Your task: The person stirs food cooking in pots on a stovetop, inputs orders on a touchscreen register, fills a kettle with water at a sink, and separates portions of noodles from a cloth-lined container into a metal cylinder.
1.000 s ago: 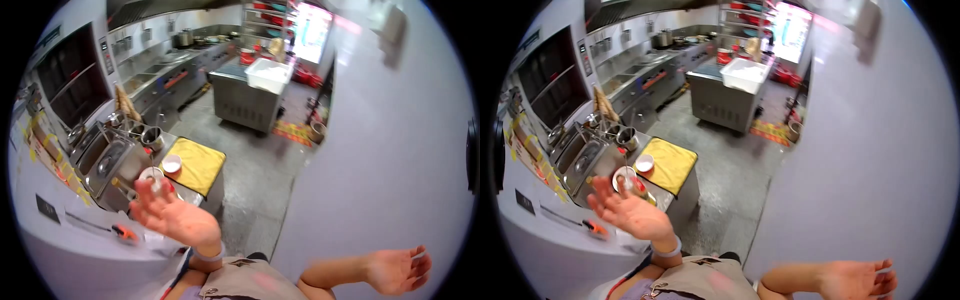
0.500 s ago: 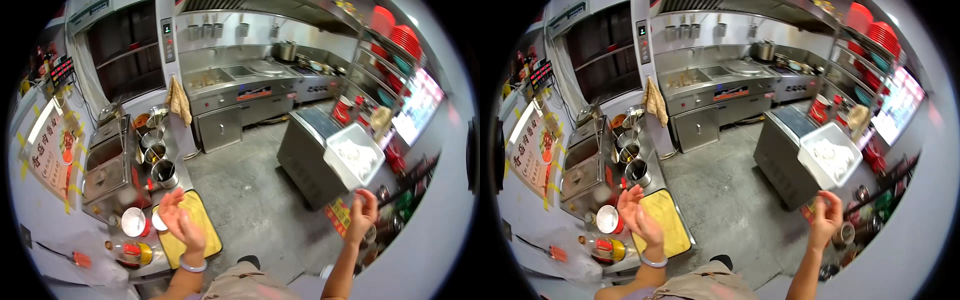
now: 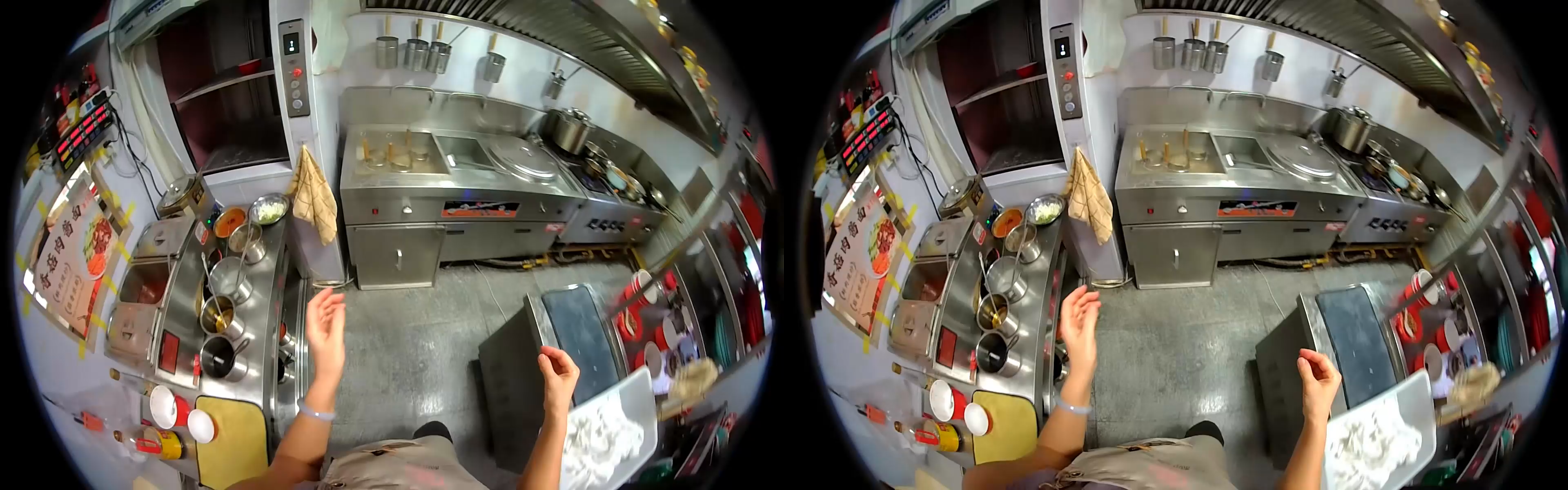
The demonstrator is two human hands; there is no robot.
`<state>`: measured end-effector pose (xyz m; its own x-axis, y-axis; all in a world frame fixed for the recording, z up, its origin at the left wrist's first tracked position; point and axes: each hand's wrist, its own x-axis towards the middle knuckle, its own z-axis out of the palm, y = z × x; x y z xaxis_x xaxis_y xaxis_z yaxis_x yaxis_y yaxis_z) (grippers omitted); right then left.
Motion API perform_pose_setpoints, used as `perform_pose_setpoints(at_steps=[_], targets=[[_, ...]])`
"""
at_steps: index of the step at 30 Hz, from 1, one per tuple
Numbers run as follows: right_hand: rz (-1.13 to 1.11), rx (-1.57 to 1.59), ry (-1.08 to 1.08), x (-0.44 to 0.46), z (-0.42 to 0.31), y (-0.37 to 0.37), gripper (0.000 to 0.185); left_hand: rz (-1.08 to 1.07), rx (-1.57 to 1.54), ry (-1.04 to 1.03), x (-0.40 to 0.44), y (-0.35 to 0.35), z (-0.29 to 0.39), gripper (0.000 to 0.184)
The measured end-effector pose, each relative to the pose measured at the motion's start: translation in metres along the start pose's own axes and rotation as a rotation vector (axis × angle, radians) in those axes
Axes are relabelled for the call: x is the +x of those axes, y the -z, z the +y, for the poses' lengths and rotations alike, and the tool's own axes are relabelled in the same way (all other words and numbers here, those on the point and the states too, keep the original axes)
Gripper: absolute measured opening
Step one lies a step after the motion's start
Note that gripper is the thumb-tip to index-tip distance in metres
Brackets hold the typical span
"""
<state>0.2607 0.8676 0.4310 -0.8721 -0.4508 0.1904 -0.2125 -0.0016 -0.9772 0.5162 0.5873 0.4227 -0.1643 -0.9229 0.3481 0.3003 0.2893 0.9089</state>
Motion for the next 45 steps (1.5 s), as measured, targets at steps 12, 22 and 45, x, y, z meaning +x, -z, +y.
perform_pose_setpoints(at_steps=[12, 22, 45], targets=[[-0.29, -0.062, -0.194, 0.386, 0.1, -0.172, 0.044, -0.019, 0.245, 0.363, 0.266, -0.124, -0.185, 0.037], [-0.638, 0.429, -0.62, 0.62, 0.179, -0.492, 0.04, 0.096, 0.549, 0.328, 0.54, -0.166, -0.381, 0.041], [-1.352, -0.593, 0.719, 0.78, 0.284, -0.754, 0.018, -0.099, 1.392, 0.019, 0.753, -0.221, -0.508, 0.015]])
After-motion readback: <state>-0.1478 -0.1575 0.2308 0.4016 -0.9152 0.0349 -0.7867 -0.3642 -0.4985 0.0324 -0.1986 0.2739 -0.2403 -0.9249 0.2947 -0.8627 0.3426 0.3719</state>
